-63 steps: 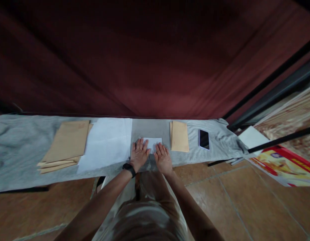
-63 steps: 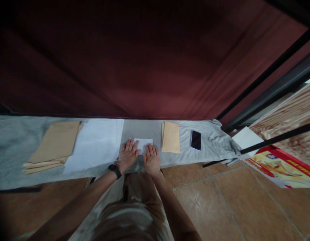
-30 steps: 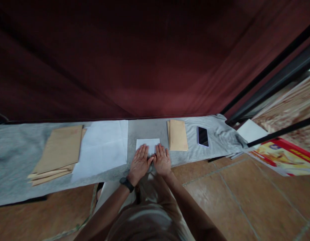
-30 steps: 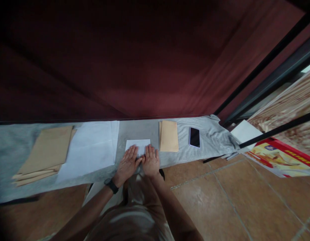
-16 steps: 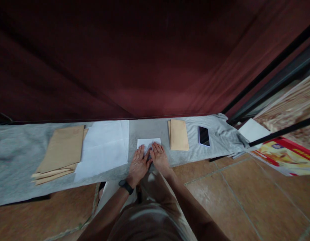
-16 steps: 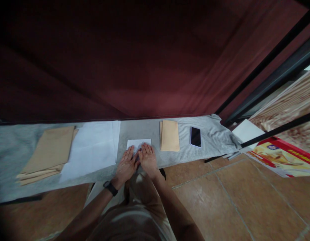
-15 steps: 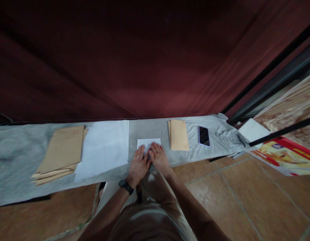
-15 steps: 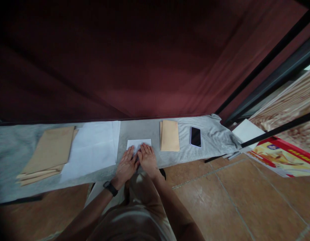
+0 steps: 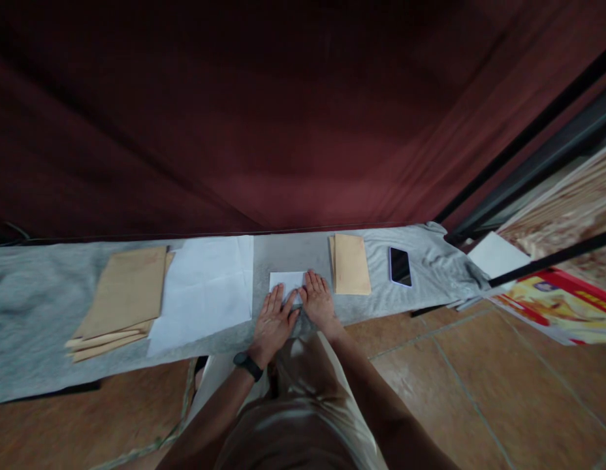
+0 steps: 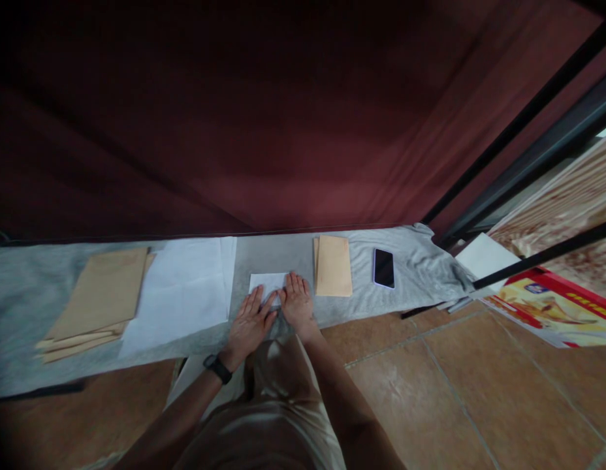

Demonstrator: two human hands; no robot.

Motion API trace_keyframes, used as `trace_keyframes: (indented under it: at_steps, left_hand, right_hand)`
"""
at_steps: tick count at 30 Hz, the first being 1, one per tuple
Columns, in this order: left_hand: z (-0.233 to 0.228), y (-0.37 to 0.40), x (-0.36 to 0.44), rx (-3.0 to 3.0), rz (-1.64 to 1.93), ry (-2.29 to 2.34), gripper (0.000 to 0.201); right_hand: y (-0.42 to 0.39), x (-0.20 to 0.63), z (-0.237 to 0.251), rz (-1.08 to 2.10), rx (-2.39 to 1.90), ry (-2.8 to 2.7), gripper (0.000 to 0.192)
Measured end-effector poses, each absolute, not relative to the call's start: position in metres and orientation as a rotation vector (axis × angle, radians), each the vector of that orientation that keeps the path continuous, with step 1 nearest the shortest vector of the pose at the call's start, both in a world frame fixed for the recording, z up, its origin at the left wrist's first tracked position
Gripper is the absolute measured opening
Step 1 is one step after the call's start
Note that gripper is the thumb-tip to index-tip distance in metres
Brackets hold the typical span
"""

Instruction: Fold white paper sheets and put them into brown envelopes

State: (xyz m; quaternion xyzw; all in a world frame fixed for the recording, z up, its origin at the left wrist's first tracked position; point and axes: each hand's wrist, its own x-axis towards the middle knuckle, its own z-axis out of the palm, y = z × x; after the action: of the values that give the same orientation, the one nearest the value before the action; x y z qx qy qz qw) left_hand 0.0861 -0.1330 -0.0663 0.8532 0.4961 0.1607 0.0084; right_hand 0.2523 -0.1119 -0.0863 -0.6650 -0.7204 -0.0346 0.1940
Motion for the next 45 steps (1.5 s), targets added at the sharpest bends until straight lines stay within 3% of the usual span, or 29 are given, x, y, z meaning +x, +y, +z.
trace_keyframes:
  at_steps: [36, 45]
  left_hand:
    - [-0.066, -0.134, 0.088, 2.638, 0.526, 1.555, 0.058]
    - [-0.066, -0.134, 0.088, 2.628, 0.502, 1.572, 0.058]
  right_hand:
    - [-0.176, 0.258, -0.088, -0.185, -1.862, -1.992, 0.058]
    - [-0.196, 0.252, -0.084, -0.057, -1.833, -2.050, 0.054]
